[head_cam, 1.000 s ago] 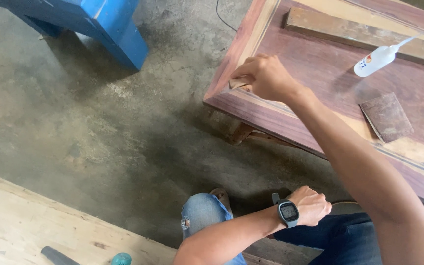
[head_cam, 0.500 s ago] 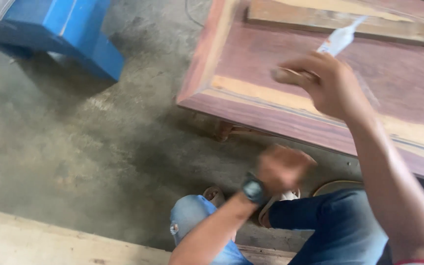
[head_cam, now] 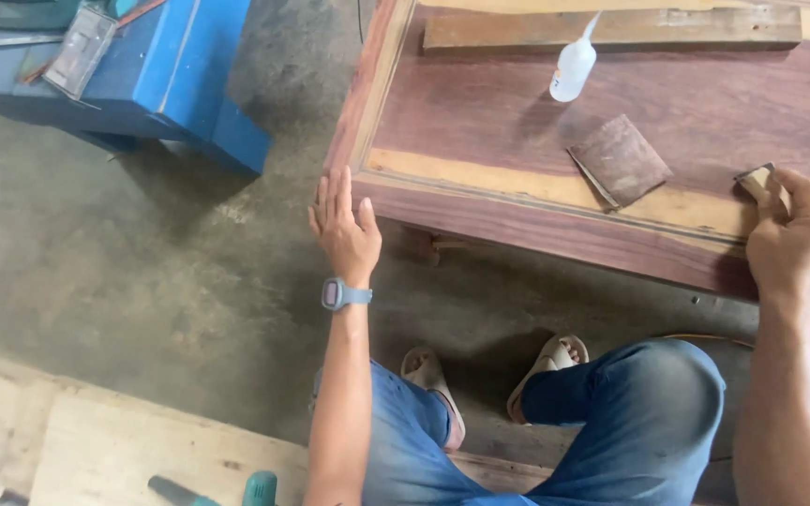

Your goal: The person applies glue from a bottle onto the edges of a wooden table and then sands the surface with a sanding block. The person moves the sanding block along the edges and the top surface of the table.

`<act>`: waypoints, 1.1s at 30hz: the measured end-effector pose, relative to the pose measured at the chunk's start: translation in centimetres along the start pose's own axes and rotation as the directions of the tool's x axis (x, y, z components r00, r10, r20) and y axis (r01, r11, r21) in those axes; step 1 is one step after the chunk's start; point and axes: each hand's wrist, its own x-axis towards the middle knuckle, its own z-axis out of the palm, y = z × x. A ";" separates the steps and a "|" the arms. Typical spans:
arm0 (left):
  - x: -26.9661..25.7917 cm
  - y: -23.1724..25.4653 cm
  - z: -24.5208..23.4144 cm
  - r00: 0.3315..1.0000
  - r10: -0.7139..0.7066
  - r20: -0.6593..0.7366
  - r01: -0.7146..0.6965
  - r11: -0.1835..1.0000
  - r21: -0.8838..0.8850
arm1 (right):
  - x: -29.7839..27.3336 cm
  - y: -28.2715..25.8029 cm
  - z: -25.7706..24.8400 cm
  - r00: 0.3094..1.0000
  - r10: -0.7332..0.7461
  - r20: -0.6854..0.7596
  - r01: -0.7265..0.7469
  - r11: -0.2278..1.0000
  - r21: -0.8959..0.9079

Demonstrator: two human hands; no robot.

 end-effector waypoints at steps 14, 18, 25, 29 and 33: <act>1.3 1.9 -1.0 0.964 -0.039 0.265 -0.020 0.976 0.219 | 1.6 -3.4 -2.2 0.988 0.151 0.007 -0.151 0.979 0.134; 1.2 1.7 -1.2 0.963 -0.034 0.267 -0.010 0.987 0.161 | 1.6 -3.0 -1.6 0.992 0.126 -0.029 -0.120 0.982 0.144; 0.8 -1.6 1.1 0.990 0.081 0.119 -0.090 0.994 0.066 | 0.5 -0.9 0.5 0.998 0.010 -0.068 0.005 0.976 0.217; 1.1 -0.9 1.0 0.981 0.055 0.184 -0.074 0.992 0.099 | -0.2 0.5 2.4 0.959 0.248 0.138 -0.281 0.896 0.344; 1.2 -0.9 1.2 0.980 0.040 0.195 -0.056 0.996 0.074 | -0.7 1.0 2.5 0.909 0.307 0.281 -0.384 0.877 0.287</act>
